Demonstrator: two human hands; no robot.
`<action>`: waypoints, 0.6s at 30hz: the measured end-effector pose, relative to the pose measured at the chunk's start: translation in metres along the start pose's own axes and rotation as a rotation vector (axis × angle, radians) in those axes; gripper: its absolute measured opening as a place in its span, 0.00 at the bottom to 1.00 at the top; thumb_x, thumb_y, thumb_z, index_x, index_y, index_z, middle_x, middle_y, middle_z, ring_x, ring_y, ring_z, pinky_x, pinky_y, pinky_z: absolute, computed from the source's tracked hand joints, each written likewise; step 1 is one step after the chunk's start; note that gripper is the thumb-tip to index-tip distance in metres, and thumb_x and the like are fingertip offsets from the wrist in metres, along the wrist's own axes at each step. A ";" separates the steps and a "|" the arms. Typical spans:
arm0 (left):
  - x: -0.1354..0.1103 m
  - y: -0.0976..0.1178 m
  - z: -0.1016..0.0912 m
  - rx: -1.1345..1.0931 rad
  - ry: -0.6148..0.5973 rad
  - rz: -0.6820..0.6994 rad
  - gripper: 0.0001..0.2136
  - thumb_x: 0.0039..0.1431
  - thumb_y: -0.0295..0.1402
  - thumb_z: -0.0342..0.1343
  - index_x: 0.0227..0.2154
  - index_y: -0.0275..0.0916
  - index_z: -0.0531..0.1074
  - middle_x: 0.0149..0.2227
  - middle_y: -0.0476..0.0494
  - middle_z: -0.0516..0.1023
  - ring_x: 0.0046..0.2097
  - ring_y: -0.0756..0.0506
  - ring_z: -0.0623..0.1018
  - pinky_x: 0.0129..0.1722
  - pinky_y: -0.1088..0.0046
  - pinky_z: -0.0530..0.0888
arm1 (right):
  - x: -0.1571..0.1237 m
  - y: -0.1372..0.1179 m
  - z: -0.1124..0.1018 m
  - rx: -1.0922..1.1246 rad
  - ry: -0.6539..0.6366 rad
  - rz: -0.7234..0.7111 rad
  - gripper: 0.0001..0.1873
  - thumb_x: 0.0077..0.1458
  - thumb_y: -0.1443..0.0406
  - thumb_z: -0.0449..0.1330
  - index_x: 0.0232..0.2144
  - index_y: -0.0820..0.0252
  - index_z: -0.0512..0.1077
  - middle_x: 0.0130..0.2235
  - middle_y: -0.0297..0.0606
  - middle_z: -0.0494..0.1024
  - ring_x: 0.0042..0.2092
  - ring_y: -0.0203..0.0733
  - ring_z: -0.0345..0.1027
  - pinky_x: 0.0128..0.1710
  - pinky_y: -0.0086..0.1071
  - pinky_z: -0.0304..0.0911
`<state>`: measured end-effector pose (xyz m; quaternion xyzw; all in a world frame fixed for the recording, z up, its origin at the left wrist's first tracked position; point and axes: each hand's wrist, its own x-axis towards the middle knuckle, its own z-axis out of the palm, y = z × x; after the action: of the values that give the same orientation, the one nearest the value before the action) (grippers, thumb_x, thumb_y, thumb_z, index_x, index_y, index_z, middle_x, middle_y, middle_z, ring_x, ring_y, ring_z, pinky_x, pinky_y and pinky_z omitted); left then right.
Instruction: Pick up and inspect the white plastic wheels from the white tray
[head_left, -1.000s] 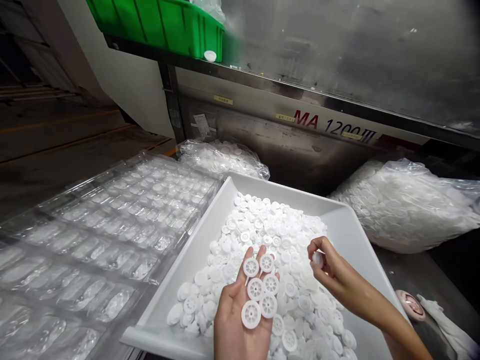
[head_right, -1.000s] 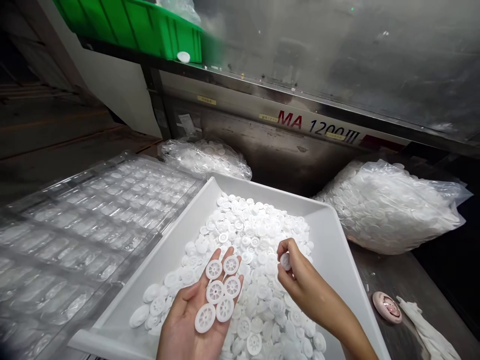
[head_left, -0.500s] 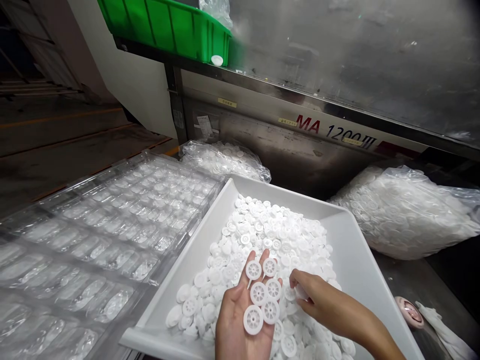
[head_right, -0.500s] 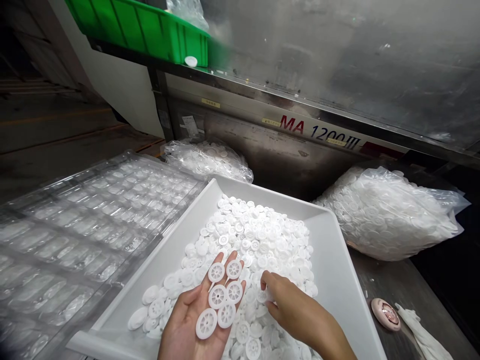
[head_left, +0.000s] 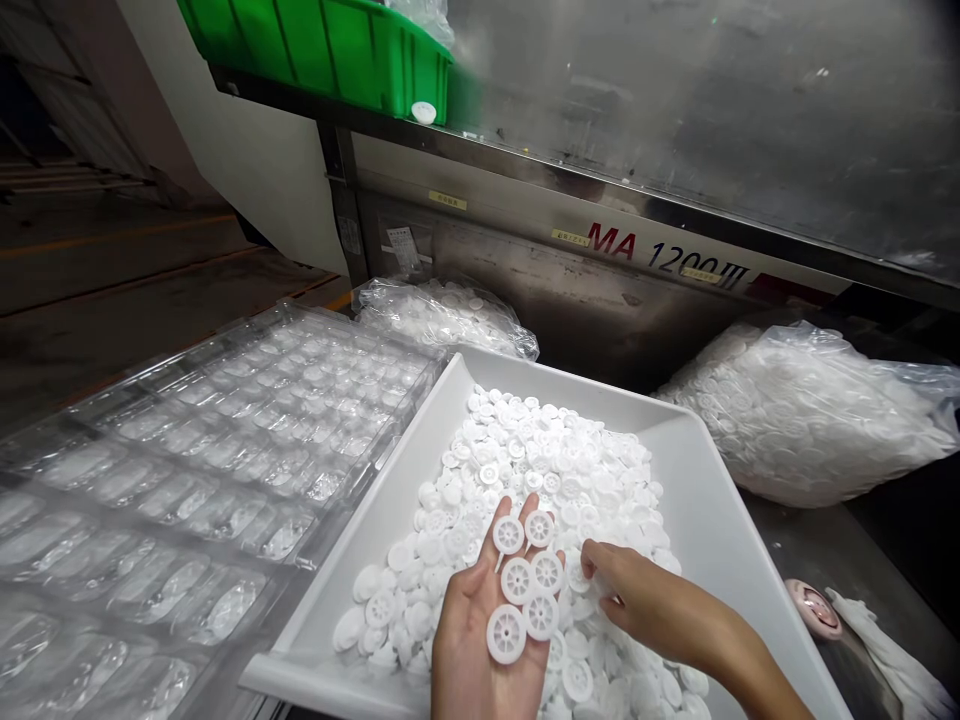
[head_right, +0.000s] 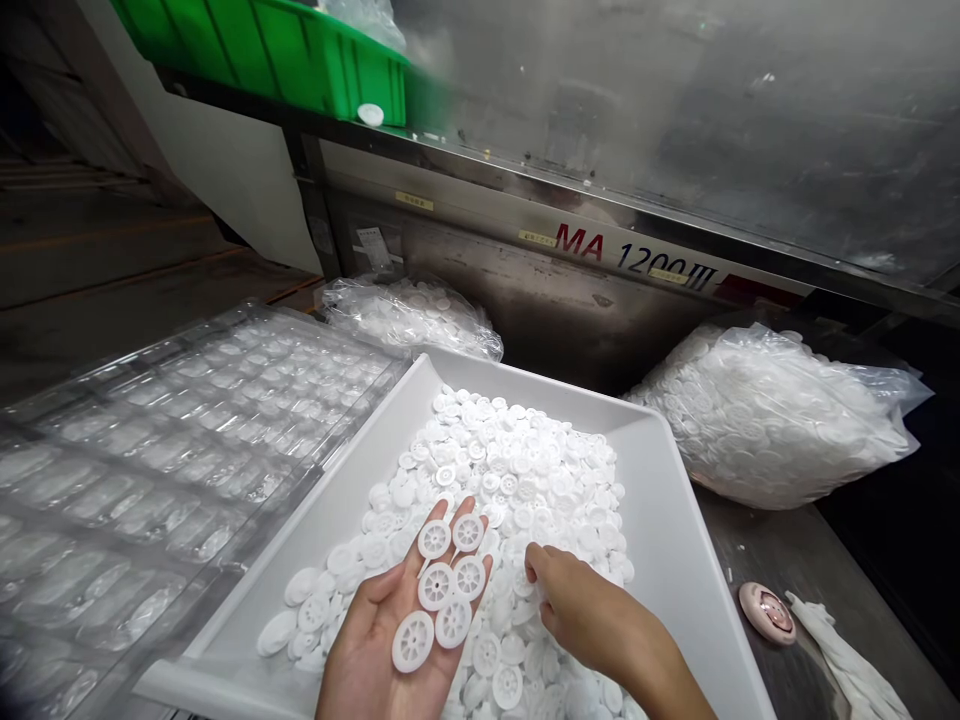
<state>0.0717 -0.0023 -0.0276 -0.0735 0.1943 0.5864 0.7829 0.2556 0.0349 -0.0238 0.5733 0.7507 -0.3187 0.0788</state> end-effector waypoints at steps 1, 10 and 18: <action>0.000 0.000 0.000 0.003 -0.002 0.010 0.22 0.58 0.33 0.46 0.57 0.44 0.61 0.59 0.43 0.65 0.61 0.39 0.60 0.62 0.56 0.53 | 0.000 0.001 0.001 -0.003 0.005 -0.003 0.11 0.50 0.73 0.49 0.36 0.55 0.63 0.34 0.34 0.71 0.28 0.37 0.62 0.23 0.28 0.50; 0.000 -0.002 0.002 0.117 0.085 0.054 0.25 0.55 0.33 0.48 0.58 0.43 0.59 0.57 0.38 0.67 0.59 0.38 0.65 0.60 0.55 0.57 | 0.002 0.007 0.006 -0.032 0.070 -0.065 0.11 0.51 0.75 0.51 0.35 0.57 0.65 0.33 0.33 0.72 0.28 0.35 0.64 0.21 0.26 0.53; 0.008 0.016 -0.007 0.134 0.066 -0.117 0.28 0.54 0.33 0.49 0.59 0.49 0.55 0.54 0.44 0.71 0.55 0.40 0.68 0.61 0.59 0.52 | -0.007 0.028 -0.038 -0.024 0.312 -0.059 0.13 0.63 0.59 0.51 0.41 0.63 0.69 0.34 0.33 0.72 0.31 0.34 0.68 0.29 0.29 0.66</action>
<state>0.0574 0.0075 -0.0351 -0.0515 0.2542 0.5226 0.8122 0.2930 0.0545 -0.0017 0.5926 0.7740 -0.2191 -0.0414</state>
